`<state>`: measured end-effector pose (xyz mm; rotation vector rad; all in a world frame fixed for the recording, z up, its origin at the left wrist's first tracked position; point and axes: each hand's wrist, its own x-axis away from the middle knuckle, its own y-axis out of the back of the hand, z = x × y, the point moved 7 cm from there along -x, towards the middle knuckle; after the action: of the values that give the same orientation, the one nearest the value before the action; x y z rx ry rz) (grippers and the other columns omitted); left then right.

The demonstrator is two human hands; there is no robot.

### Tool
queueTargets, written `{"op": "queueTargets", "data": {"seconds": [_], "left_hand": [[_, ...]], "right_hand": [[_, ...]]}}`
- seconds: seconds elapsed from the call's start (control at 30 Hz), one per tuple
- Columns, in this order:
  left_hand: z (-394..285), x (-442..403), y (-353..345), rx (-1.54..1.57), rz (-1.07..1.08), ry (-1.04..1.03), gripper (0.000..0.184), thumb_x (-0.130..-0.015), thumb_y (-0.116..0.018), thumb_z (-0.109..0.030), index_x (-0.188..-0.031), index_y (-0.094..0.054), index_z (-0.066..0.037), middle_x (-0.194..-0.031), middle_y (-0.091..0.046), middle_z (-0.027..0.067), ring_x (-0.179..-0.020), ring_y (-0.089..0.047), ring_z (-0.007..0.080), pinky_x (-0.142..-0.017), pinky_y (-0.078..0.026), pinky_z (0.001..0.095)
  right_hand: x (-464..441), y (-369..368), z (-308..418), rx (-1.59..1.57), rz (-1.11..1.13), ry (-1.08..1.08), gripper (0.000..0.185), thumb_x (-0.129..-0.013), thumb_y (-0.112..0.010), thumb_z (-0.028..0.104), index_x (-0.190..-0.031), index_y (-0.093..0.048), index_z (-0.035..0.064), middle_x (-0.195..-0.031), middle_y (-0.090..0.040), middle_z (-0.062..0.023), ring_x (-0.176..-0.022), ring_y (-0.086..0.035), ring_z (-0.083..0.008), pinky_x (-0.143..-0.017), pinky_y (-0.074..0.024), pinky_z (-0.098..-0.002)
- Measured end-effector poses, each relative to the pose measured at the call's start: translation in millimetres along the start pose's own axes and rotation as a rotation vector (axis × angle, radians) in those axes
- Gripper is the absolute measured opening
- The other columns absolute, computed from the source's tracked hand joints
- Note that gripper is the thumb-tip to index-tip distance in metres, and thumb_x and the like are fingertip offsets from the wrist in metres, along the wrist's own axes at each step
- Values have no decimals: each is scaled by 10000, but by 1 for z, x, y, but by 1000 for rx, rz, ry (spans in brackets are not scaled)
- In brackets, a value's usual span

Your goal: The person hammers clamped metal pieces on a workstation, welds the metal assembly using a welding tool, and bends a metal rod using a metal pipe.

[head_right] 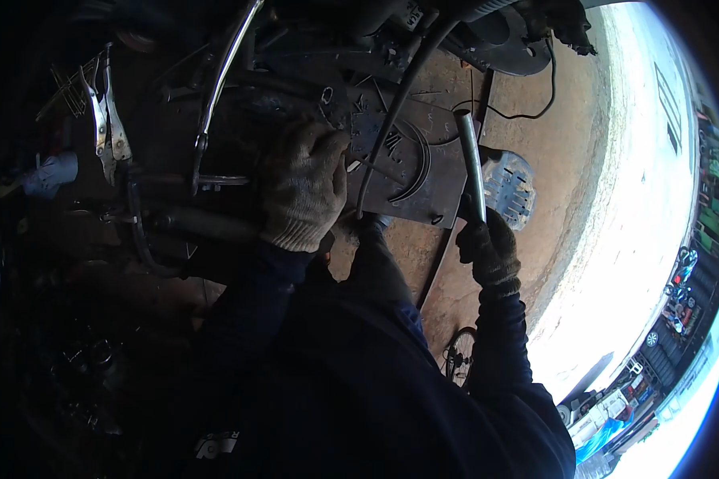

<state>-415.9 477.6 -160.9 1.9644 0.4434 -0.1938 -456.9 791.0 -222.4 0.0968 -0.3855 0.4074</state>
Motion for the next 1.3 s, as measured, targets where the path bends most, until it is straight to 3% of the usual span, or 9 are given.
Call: {"op": "queueTargets", "data": {"seconds": [0.07, 0.1, 0.13, 0.23, 0.37, 0.47, 0.53, 0.67, 1.3], "left_hand": [[-3, 2, 1, 6, -34, -25, 225, -755, -769, -89, -971, -728, -135, -1016, -623, 35, -1036, -629, 259, -879, -565, 415], [-3, 3, 0, -8, -49, -28, 218, -757, -770, -90, -967, -730, -135, -1016, -627, 35, -1047, -630, 259, -883, -565, 412], [-3, 3, 0, -26, -65, -32, 212, -760, -770, -91, -964, -732, -136, -1017, -631, 35, -1059, -631, 259, -887, -566, 409], [-5, 5, 1, -22, -68, -32, 195, -772, -768, -92, -960, -736, -132, -1021, -640, 36, -1078, -635, 268, -913, -560, 410], [-11, 3, 5, -82, -59, -55, 193, -788, -755, -79, -976, -737, -118, -1027, -653, 47, -1084, -639, 278, -936, -553, 413], [-9, 4, 2, -34, -27, -27, 196, -804, -740, -72, -996, -734, -104, -1037, -665, 62, -1084, -642, 284, -947, -550, 415], [-10, 4, 2, -39, -20, -28, 198, -812, -731, -78, -1009, -733, -95, -1046, -673, 74, -1086, -643, 287, -950, -548, 410], [-12, 4, 2, -55, 5, -19, 190, -821, -722, -87, -1010, -734, -95, -1055, -674, 76, -1081, -645, 292, -947, -550, 403], [-6, 6, -5, -141, 282, 42, 301, -927, -609, -162, -1221, -668, -163, -1269, -609, 98, -1235, -563, 297, -1047, -490, 410]], "right_hand": [[23, 27, -5, 196, 43, -192, 613, -964, -639, 495, -1292, -599, -21, -717, -610, -8, -556, -552, -82, -494, -448, -229], [32, 36, -5, 186, 34, -281, 483, -961, -673, 390, -1234, -646, -8, -727, -633, -12, -583, -586, -85, -509, -462, -232], [35, 40, -2, 185, 25, -277, 483, -961, -673, 390, -1234, -646, -8, -727, -633, -12, -583, -586, -85, -509, -462, -232], [43, 41, 2, 525, 48, -423, 261, -970, -604, 167, -1168, -675, 12, -712, -638, -31, -578, -597, -99, -499, -454, -230], [31, 34, 7, 716, 119, -285, 251, -943, -640, 164, -1149, -695, 30, -707, -656, -36, -602, -618, -99, -518, -474, -247], [21, 20, 26, 802, 184, 47, 262, -916, -668, 167, -1145, -713, 46, -704, -673, -46, -617, -634, -99, -554, -501, -272], [15, 21, 22, 857, 216, -129, 373, -912, -717, 247, -1252, -683, 96, -1045, -739, -158, -971, -722, -276, -832, -552, -368], [10, 19, 37, 1069, 289, -55, 365, -942, -659, 321, -1258, -684, 139, -1003, -732, -163, -931, -713, -326, -816, -553, -397], [20, 20, 43, 979, 229, 62, 372, -930, -687, 378, -1171, -726, 97, -968, -737, -164, -902, -717, -307, -791, -552, -392]]}}
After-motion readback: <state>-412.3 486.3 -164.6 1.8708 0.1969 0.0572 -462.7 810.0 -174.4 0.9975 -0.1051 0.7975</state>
